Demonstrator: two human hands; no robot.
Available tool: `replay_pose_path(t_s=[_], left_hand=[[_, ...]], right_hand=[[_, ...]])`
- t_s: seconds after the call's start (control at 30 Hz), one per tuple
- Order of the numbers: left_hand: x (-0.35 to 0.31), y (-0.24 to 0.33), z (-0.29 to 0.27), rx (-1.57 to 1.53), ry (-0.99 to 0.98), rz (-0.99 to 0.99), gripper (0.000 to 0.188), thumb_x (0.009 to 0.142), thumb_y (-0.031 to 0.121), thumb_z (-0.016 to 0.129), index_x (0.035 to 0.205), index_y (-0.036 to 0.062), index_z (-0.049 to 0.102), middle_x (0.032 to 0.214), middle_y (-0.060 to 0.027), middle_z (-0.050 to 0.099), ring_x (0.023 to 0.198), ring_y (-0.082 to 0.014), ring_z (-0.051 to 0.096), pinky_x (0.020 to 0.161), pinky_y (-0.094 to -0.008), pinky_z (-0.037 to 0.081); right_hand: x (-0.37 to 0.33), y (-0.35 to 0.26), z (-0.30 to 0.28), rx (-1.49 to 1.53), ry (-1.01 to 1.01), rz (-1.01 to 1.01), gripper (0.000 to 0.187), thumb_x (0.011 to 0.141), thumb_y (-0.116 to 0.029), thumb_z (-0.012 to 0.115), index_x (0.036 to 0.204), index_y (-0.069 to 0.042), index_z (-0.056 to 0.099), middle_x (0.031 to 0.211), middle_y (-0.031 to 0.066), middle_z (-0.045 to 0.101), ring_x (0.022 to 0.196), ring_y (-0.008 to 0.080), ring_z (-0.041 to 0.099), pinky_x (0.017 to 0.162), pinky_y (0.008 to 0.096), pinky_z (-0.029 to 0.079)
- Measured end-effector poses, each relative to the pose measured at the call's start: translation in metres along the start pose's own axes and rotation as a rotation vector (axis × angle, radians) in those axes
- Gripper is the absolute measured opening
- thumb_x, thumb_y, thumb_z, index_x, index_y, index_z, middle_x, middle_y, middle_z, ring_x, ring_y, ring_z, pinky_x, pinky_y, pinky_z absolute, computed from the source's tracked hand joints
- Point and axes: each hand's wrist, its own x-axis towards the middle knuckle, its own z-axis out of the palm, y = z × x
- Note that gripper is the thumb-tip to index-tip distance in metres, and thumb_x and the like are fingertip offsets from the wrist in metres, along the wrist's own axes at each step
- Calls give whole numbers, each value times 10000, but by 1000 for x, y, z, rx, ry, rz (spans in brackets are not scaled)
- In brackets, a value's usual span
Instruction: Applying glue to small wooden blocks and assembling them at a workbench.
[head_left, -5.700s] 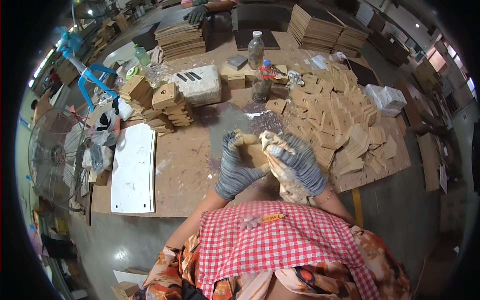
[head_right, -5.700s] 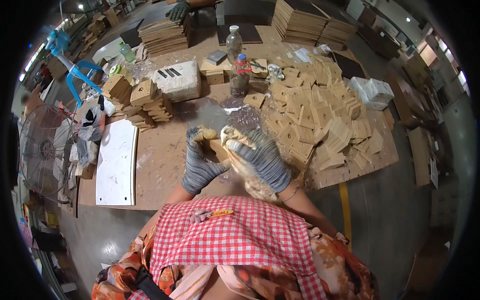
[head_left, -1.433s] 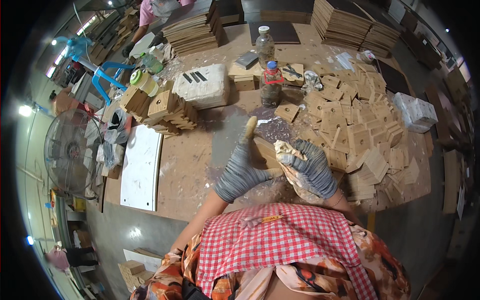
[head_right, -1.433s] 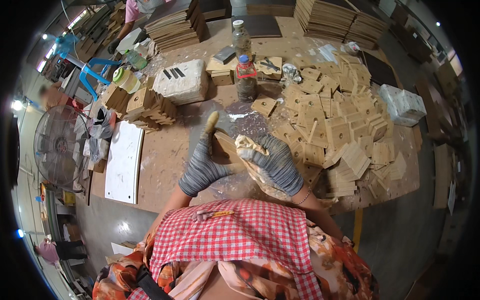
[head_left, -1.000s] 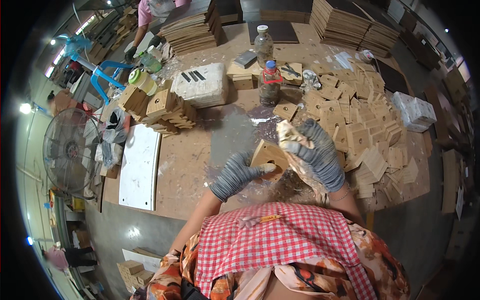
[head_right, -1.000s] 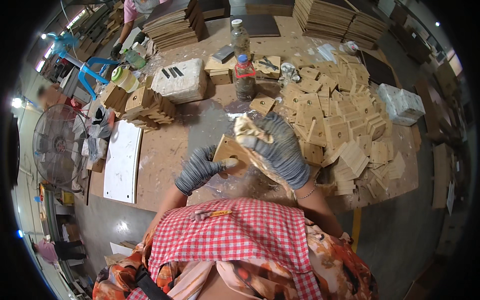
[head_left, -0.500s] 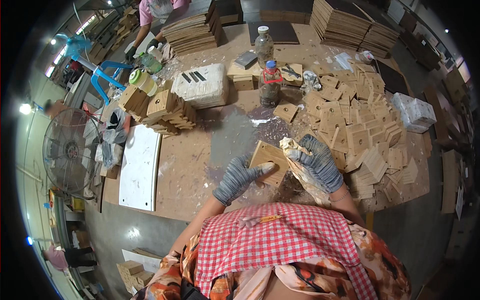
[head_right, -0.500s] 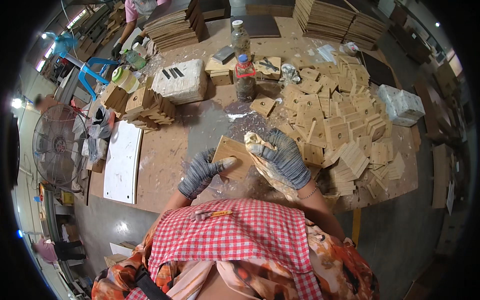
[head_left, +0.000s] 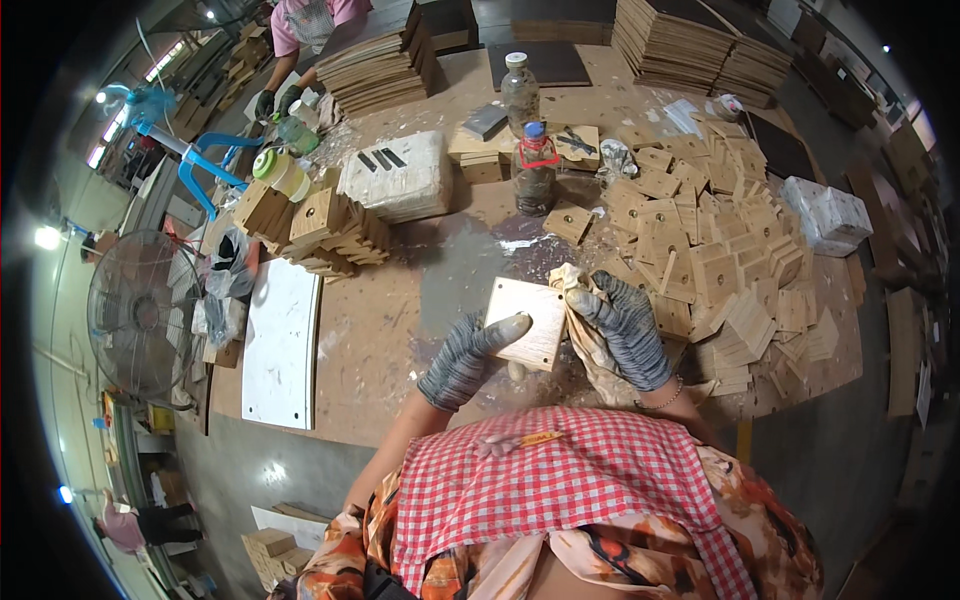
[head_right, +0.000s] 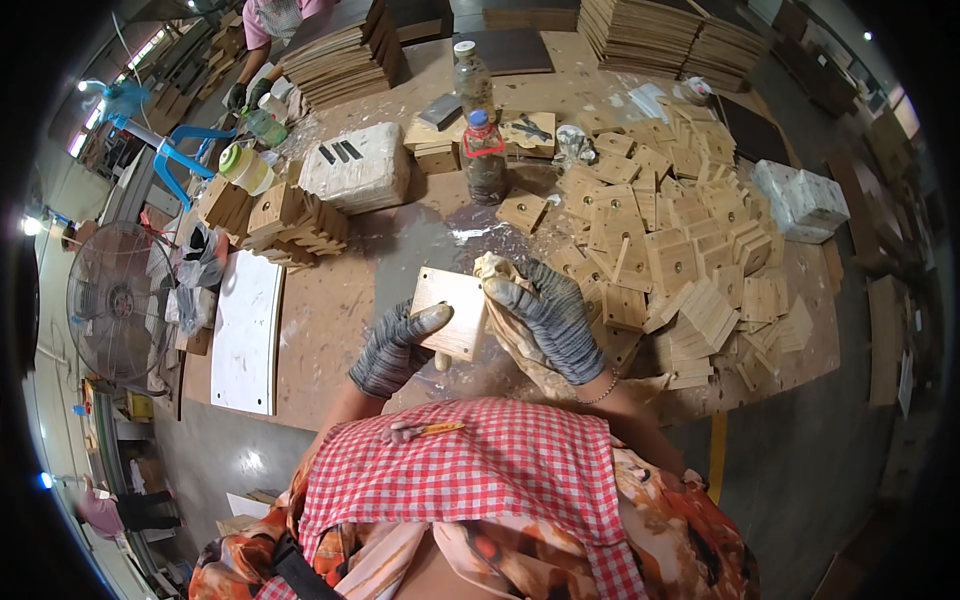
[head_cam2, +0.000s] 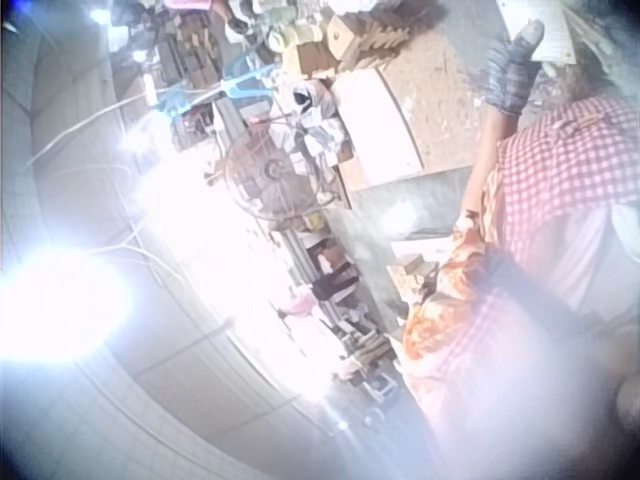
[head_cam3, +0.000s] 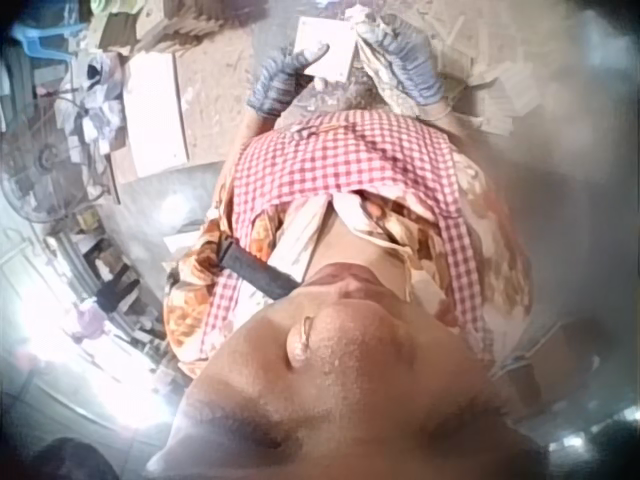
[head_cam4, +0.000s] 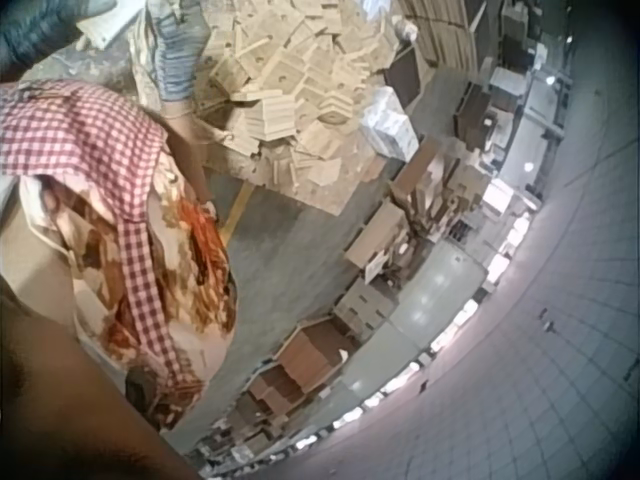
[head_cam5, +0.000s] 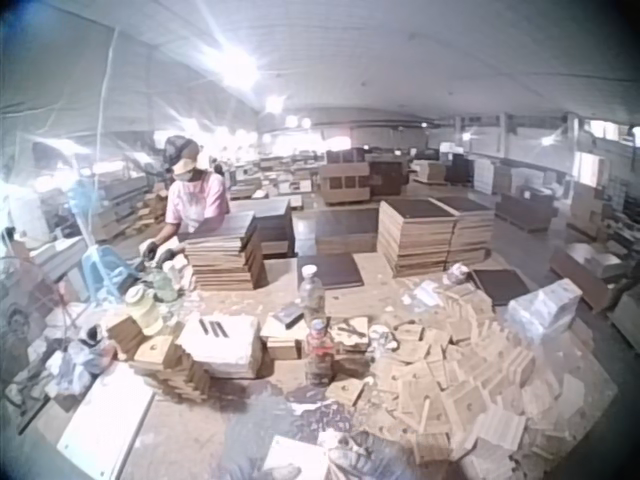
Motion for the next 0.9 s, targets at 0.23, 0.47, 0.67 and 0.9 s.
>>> replay_pose_path(t_s=[0.23,0.47,0.67,0.9], left_hand=[[0,-19,-23,-340,63,-88,596,743,332,690,1161,-46,496,901,-142,624,729,-199,636,603,-283,546],[6,-24,-24,-461,23,-69,523,794,345,659,1119,-30,495,822,-138,592,654,-195,599,502,-278,505],[12,-32,-20,-522,-37,-69,437,892,359,575,1099,-19,498,775,-118,577,576,-145,542,437,-233,433],[9,-29,-7,-586,72,-104,425,905,360,561,1112,-7,502,768,-110,566,587,-145,541,457,-231,436]], right_hand=[[9,14,-9,59,41,28,248,853,-228,645,976,-13,661,851,19,644,787,61,552,733,216,454],[4,12,-8,33,-3,19,269,854,-225,638,1010,-7,656,890,30,659,806,70,575,753,219,465],[-4,7,-3,42,-32,-95,269,840,-204,653,1030,-14,652,912,29,661,841,74,585,772,216,468],[-6,1,10,39,-26,31,214,795,-194,696,922,-32,638,850,9,617,785,76,559,727,219,459]])
